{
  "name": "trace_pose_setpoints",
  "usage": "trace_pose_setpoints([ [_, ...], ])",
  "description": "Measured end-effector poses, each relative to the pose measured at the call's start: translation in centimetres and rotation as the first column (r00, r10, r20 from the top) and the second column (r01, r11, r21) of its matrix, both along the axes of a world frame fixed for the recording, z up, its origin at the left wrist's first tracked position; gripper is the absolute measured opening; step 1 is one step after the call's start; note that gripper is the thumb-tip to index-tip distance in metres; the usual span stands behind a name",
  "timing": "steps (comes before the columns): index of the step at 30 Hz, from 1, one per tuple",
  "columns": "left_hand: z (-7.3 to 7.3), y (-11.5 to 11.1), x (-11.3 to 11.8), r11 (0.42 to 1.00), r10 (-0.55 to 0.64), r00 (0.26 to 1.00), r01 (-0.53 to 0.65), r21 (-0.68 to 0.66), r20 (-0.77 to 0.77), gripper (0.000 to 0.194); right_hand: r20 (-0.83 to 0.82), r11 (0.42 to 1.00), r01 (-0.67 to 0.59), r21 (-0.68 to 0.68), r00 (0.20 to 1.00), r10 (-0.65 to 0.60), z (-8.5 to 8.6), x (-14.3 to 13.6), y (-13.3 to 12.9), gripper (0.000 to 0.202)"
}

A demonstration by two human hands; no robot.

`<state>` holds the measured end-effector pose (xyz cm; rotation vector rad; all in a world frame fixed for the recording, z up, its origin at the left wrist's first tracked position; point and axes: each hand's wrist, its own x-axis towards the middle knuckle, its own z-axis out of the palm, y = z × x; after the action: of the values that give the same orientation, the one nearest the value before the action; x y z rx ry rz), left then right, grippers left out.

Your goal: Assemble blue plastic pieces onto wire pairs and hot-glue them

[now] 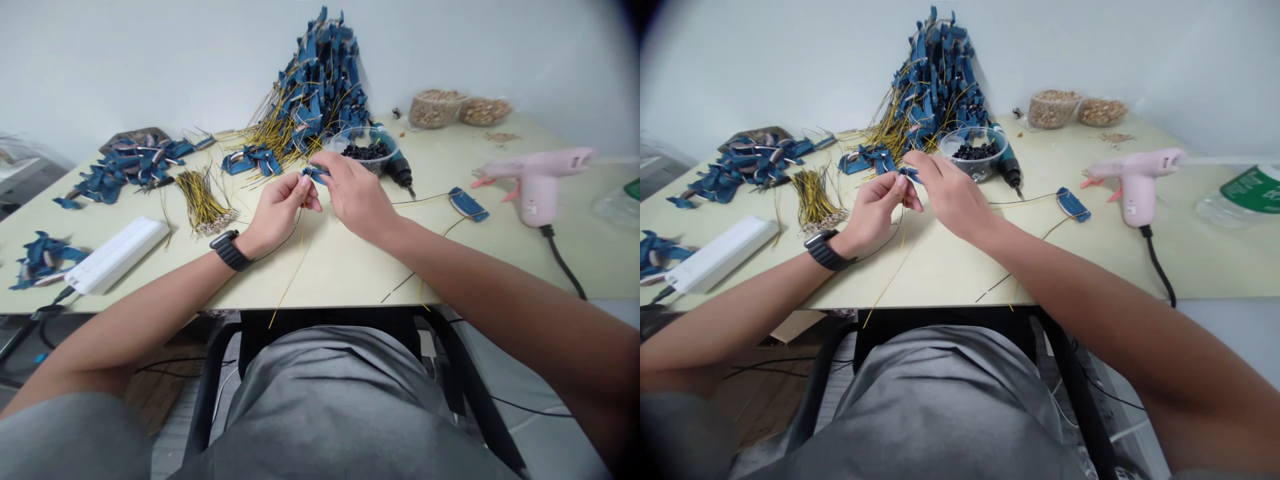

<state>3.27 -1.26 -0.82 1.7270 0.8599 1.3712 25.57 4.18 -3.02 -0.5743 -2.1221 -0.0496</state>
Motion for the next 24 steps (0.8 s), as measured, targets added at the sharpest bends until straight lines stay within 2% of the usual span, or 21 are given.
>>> trace_pose_setpoints([
  [7, 0.1, 0.0, -0.2, 1.0, 0.006, 1.0, -0.006, 0.0, -0.018, 0.053, -0.007, 1.0, 0.006, -0.027, 1.0, -0.007, 0.1, 0.0, -0.2, 0.043],
  [16, 0.3, -0.1, -0.3, 1.0, -0.006, 1.0, 0.006, -0.012, -0.006, 0.05, 0.0, 0.998, 0.027, 0.06, 1.0, -0.027, 0.1, -0.1, -0.1, 0.049],
  [24, 1.1, -0.5, 0.2, 0.993, 0.029, 0.999, -0.03, -0.113, -0.015, 0.049, -0.029, 0.996, 0.062, -0.068, 0.997, -0.065, 0.9, -0.5, -1.4, 0.041],
])
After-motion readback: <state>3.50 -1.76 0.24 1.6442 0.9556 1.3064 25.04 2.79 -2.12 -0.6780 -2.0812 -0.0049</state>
